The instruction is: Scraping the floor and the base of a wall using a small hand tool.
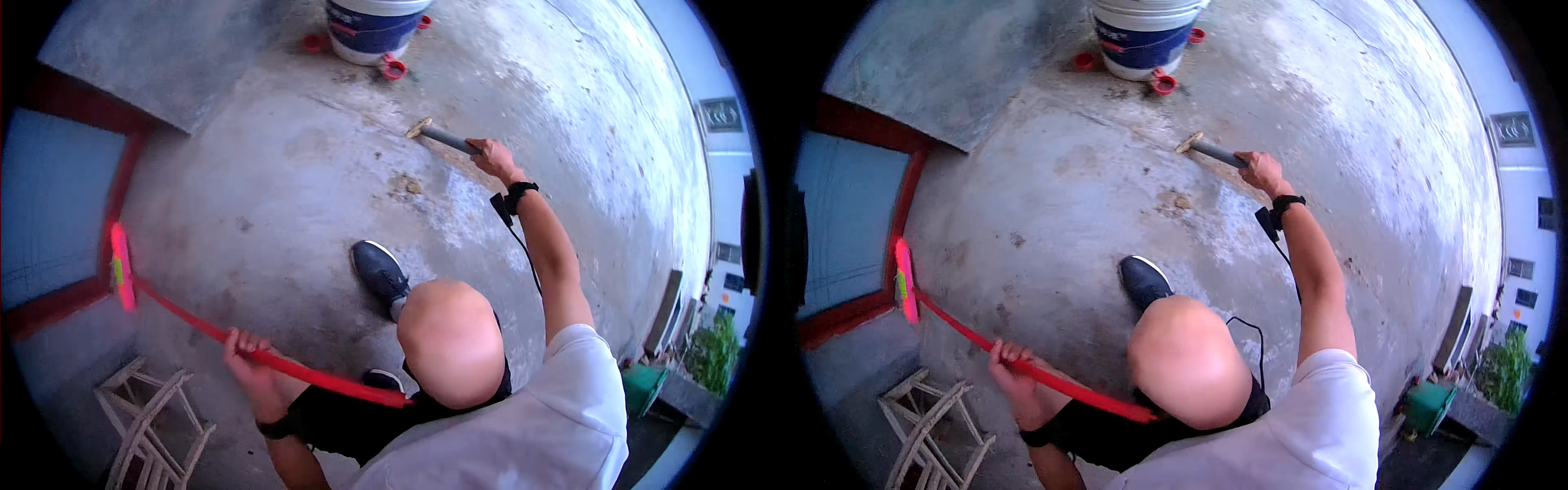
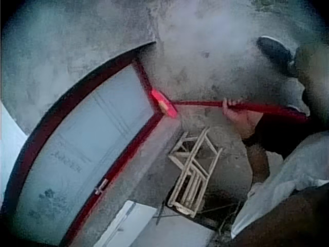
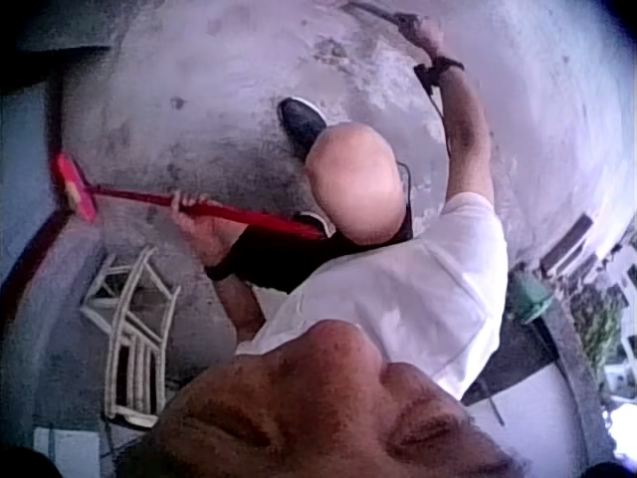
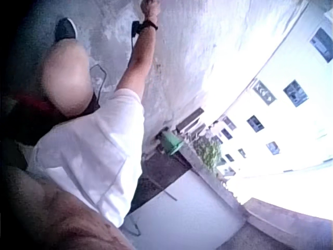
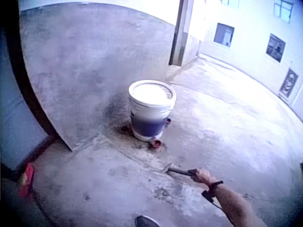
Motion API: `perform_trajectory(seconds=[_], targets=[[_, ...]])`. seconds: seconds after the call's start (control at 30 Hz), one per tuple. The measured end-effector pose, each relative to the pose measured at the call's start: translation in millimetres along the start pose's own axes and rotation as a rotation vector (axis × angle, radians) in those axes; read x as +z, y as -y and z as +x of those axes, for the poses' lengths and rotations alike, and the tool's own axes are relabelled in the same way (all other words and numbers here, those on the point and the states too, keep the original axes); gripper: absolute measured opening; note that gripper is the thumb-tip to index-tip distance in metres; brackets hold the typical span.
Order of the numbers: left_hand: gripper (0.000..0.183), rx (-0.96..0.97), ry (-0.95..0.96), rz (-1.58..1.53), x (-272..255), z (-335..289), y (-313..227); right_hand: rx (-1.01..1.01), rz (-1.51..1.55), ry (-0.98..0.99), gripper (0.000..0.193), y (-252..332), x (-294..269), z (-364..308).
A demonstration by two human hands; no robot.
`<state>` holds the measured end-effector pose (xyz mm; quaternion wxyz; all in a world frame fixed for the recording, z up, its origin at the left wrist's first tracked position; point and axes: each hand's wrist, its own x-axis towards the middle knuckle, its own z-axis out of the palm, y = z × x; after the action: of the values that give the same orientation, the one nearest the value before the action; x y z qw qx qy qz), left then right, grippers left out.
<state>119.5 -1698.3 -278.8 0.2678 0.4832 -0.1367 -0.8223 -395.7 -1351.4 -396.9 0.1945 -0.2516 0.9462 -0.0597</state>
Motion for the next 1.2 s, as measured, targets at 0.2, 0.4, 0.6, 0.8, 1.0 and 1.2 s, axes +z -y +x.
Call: perform_trajectory(seconds=[0.2, 0.4, 0.6, 0.8, 1.0, 1.2], targets=[[0.017, -0.008, 0.092, -0.039, 7, -10, -25, 0.171, -0.133, 0.133, 0.042, -106, -25, -107], [0.021, -0.071, 0.129, -0.036, 17, -23, -28, 0.433, -0.416, 0.085, 0.027, -166, -29, -221], [0.023, -0.134, 0.101, -0.023, 10, -25, -30, 0.626, -0.293, -0.041, 0.036, -157, -4, -271], [0.028, -0.118, 0.288, -0.029, -33, 8, -49, 0.709, 0.031, -0.182, 0.039, -106, 79, -361], [0.035, -0.08, 0.164, 0.216, -30, 15, -31, 0.826, 0.344, -0.347, 0.043, -36, 198, -531], [0.035, -0.031, 0.029, 0.344, -53, 17, -38, 0.975, 0.492, -0.352, 0.05, 55, 246, -595]])
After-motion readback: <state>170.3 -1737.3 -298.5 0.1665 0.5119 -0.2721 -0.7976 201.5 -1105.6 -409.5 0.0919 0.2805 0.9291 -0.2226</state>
